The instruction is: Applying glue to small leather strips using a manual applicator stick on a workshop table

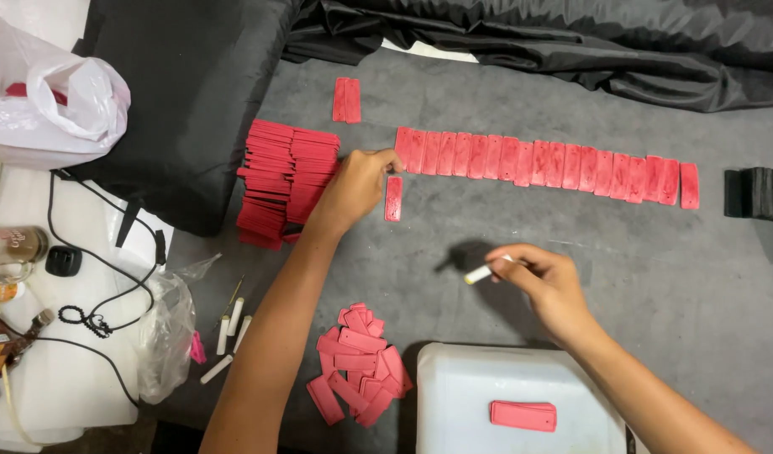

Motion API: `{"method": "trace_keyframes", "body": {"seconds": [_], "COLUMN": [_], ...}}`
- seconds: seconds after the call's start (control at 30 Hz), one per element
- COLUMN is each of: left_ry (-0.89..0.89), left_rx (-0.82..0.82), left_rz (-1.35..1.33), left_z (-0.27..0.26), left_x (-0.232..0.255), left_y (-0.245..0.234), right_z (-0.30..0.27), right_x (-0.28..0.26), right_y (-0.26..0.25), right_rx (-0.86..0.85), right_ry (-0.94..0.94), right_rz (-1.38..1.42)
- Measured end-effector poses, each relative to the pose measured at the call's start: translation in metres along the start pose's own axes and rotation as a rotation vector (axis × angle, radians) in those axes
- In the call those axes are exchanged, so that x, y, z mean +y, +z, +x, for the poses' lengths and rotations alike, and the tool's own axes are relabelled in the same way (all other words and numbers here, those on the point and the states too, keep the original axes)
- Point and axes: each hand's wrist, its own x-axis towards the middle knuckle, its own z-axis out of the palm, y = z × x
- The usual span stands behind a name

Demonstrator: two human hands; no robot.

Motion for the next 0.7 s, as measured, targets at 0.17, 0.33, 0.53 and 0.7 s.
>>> {"method": "trace_keyframes", "body": {"seconds": [0.17, 0.33, 0.53, 0.7], "left_ry": [0.062, 0.0, 0.089, 0.094], "left_rx": [0.122, 0.083, 0.108, 0.188], "left_rz": [0.124, 0.165, 0.432, 0.504], "left_z": [-0.017, -0.065, -0.092, -0.087], "left_x": [-0.006, 0.016, 0.004, 0.002], "left_y": [0.011, 0.032, 0.07, 0.074], "right_z": [0.039, 0.057, 0.062, 0.051], "right_x": [0.012, 0.002, 0.015, 0.019], "right_y": [0.054, 0.07, 0.055, 0.028], "right_rx": [-0.127, -0.195, -0.148, -0.104], "right_ry": [0.043, 0.122, 0.167, 0.145], "right_rz": [0.115, 0.114, 0.13, 0.178]}}
